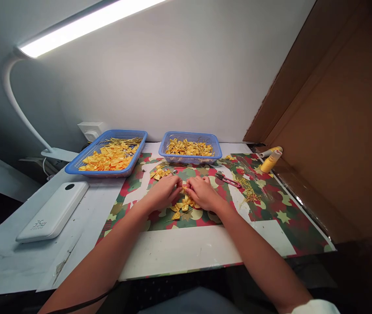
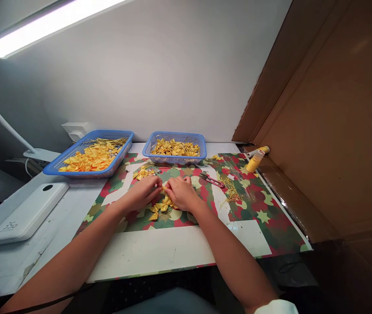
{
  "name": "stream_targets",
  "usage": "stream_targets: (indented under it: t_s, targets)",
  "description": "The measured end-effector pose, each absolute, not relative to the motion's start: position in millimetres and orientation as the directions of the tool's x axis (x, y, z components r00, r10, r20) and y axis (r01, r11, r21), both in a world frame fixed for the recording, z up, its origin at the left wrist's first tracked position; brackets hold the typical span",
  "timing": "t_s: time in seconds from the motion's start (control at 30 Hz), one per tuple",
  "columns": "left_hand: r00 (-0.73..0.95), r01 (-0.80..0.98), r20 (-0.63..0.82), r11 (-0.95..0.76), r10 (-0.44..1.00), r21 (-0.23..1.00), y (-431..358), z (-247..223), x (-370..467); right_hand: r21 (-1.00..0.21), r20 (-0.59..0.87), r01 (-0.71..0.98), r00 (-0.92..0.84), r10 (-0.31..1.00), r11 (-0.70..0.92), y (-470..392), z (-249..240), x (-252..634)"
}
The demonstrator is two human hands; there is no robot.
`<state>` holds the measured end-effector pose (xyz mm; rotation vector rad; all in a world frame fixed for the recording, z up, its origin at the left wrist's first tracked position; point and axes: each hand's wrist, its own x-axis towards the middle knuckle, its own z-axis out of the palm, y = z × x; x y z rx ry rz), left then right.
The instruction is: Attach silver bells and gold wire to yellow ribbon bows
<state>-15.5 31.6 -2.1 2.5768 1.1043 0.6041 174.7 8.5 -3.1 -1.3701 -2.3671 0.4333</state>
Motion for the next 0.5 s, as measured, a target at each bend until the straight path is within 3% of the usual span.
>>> stream_targets:
  t_s: [0.17,0.5]
  targets:
    - [0.602,0.574,0.178,-0.576,0.779,0.582,32.8,-4.4,-18.6,-0.462,0.103,0.735,-0.511,0.853,0.496,10.6,-6.2,178.2]
    - [0.594,0.523,0.109,-0.486,0.797,0.700,33.0,-2.8,-20.7,-0.473,0.091,0.739,-0.500,0.861,0.480,11.8,-4.0,181.0]
